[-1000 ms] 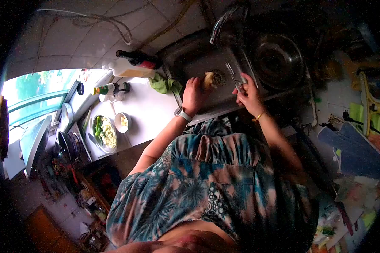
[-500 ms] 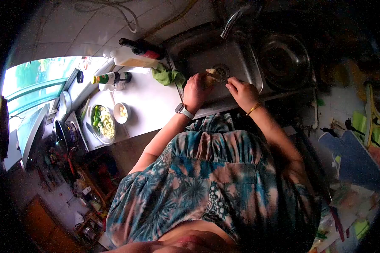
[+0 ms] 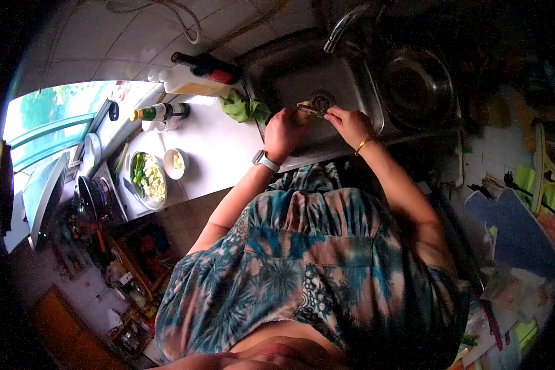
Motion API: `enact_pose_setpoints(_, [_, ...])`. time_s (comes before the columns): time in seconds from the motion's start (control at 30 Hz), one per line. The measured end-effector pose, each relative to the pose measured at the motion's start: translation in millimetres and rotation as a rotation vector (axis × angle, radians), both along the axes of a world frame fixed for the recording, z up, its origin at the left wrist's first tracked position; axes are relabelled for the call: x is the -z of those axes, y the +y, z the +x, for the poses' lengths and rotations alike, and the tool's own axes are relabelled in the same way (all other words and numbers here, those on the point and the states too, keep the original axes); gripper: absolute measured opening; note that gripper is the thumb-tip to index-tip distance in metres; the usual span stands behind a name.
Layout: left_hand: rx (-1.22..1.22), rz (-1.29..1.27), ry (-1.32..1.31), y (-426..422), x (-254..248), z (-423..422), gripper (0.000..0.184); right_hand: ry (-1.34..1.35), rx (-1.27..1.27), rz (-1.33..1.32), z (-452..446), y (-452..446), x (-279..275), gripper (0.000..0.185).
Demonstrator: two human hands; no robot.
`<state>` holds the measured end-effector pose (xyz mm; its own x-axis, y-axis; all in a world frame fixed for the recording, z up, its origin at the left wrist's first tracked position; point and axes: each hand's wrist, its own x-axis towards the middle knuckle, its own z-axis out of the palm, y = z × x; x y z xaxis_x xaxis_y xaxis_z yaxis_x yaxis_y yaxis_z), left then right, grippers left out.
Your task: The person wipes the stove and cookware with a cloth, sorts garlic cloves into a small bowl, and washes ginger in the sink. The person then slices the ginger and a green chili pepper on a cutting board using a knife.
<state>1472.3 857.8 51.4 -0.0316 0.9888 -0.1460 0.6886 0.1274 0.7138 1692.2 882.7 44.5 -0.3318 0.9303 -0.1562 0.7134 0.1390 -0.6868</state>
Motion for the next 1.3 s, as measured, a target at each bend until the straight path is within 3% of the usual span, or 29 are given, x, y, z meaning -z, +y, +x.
enact_pose_setpoints(0.13, [0.015,-0.035,0.047,-4.7,7.0,-2.2,0.036,0.104,0.03,-0.071,-0.7,-0.5,13.4,0.024])
enact_pose_setpoints(0.23, [0.039,-0.044,0.094,-10.8,6.5,-1.8,0.033,-0.029,0.099,-0.068,10.1,6.6,21.0,0.023])
enact_pose_setpoints(0.3, [0.084,0.119,0.024,-16.6,-7.8,1.3,0.031,-0.264,0.086,-0.139,60.7,12.1,105.3,0.024])
enact_pose_setpoints(0.33, [0.075,0.045,-0.007,-16.7,-9.6,0.9,0.035,-0.261,0.087,-0.14,58.4,10.6,93.1,0.024])
enact_pose_setpoints(0.4, [0.018,-0.007,-0.105,-15.2,-3.1,-1.7,0.037,-0.06,0.333,-0.336,59.0,6.0,58.1,0.019])
enact_pose_setpoints(0.5, [-0.021,-0.072,-0.204,-19.5,15.3,-8.0,0.043,0.144,0.258,-0.296,34.7,-2.2,11.7,0.019])
enact_pose_setpoints(0.53, [-0.039,-0.082,-0.24,-20.1,16.4,-8.0,0.043,0.219,0.174,-0.132,26.3,-7.8,3.5,0.02])
enact_pose_setpoints(0.63, [-0.041,-0.063,-0.348,-21.0,23.0,-4.6,0.042,0.153,0.072,-0.13,1.3,-14.0,-30.8,0.018])
enact_pose_setpoints(0.83, [-0.011,-0.042,-0.348,-20.9,13.0,0.4,0.041,0.186,0.026,-0.076,-2.6,-13.0,-16.9,0.019])
enact_pose_setpoints(0.9, [0.022,-0.016,-0.304,-20.9,8.4,1.6,0.041,-0.268,0.102,-0.144,1.9,-3.1,-16.7,0.026])
enact_pose_setpoints(0.93, [0.054,0.002,-0.287,-20.4,-1.3,4.3,0.04,-0.215,0.188,-0.076,30.8,-7.8,63.1,0.032])
enact_pose_setpoints(0.97, [0.088,0.024,-0.267,-18.6,-6.7,5.5,0.04,-0.279,0.197,-0.104,49.1,-5.0,82.4,0.035])
enact_pose_setpoints(1.03, [0.058,-0.043,-0.326,-14.7,2.2,6.5,0.037,-0.25,0.33,-0.195,50.4,0.0,58.2,0.036])
enact_pose_setpoints(1.13, [-0.031,-0.194,-0.539,-20.7,20.5,8.7,0.04,-0.091,0.272,-0.151,27.8,-10.6,1.7,0.037])
enact_pose_setpoints(1.17, [-0.057,-0.249,-0.589,-19.2,14.8,9.9,0.041,0.042,0.277,-0.035,20.7,-23.0,10.1,0.035])
enact_pose_setpoints(1.3, [-0.113,-0.32,-0.82,-22.5,20.2,16.9,0.041,0.212,0.217,-0.097,-14.0,-45.1,-12.8,0.024])
